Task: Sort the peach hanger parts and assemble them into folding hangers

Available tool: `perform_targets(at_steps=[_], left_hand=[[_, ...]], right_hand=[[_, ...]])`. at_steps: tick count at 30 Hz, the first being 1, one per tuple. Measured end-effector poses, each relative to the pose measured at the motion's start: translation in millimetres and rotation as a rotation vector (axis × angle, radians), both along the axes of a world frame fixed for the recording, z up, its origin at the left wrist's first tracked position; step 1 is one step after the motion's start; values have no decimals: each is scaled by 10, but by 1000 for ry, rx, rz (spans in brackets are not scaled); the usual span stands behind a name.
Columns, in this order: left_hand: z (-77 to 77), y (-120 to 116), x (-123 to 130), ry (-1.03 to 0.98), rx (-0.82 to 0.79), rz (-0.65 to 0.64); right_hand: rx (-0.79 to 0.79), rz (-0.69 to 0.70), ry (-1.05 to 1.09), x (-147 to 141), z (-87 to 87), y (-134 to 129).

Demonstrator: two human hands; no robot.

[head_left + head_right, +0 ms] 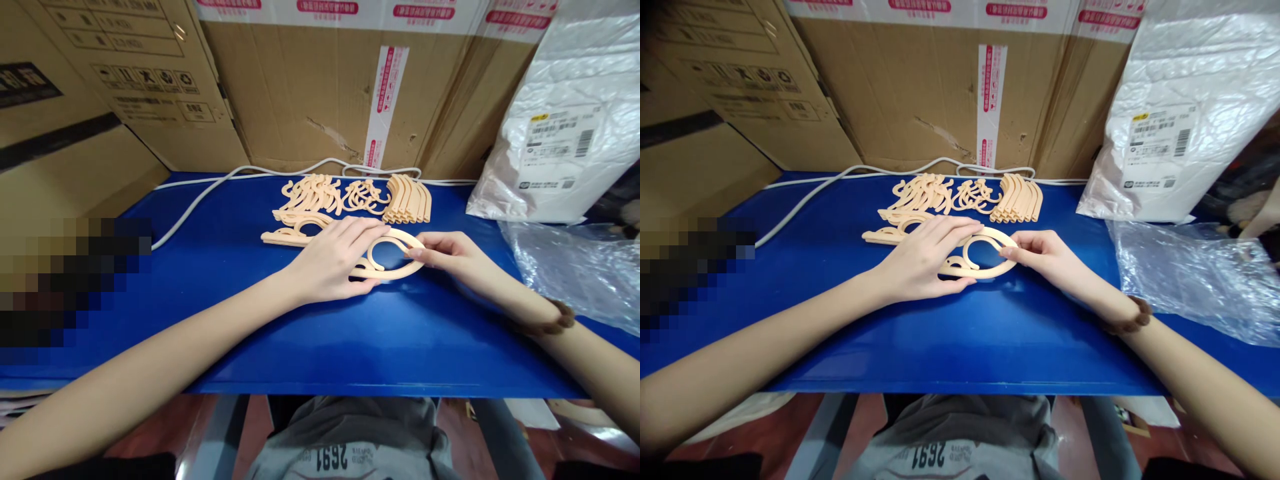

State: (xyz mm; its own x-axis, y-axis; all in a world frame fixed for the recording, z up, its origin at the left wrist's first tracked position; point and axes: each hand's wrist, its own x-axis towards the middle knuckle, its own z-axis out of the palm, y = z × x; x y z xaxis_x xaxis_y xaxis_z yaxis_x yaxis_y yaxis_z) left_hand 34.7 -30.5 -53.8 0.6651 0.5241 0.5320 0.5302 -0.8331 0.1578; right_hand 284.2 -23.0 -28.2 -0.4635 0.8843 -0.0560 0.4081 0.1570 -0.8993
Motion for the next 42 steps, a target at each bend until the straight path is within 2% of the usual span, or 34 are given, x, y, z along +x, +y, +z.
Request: perform_targets(at_steps=[3,6,9,11,16,18,21,30,42], left_hand=[[64,17,6,-9,-22,-1],[209,86,-87,-39,-27,3],[362,196,-318,-30,-76,18],[413,277,-519,-26,-120,57],[356,446,-939,-28,-405,222],[324,472,-1023,-44,-486,264],[298,462,-1080,-41,-508,291],[170,473,-1159,36,-464,291],[124,441,-1098,-5,-482,271]], right_hand=[[73,2,-23,-5,1,-2],[101,-27,24,-18,27,-8],[169,-11,-39,-39,78,-23],[253,74,-185,-61,105,-39],[604,329,-494,-179,68,-67],[766,376,-596,-243,25,-52],[913,405,-697,-321,-40,5],[916,397,-657,-306,-216,102],[922,389,-663,-311,-234,72]])
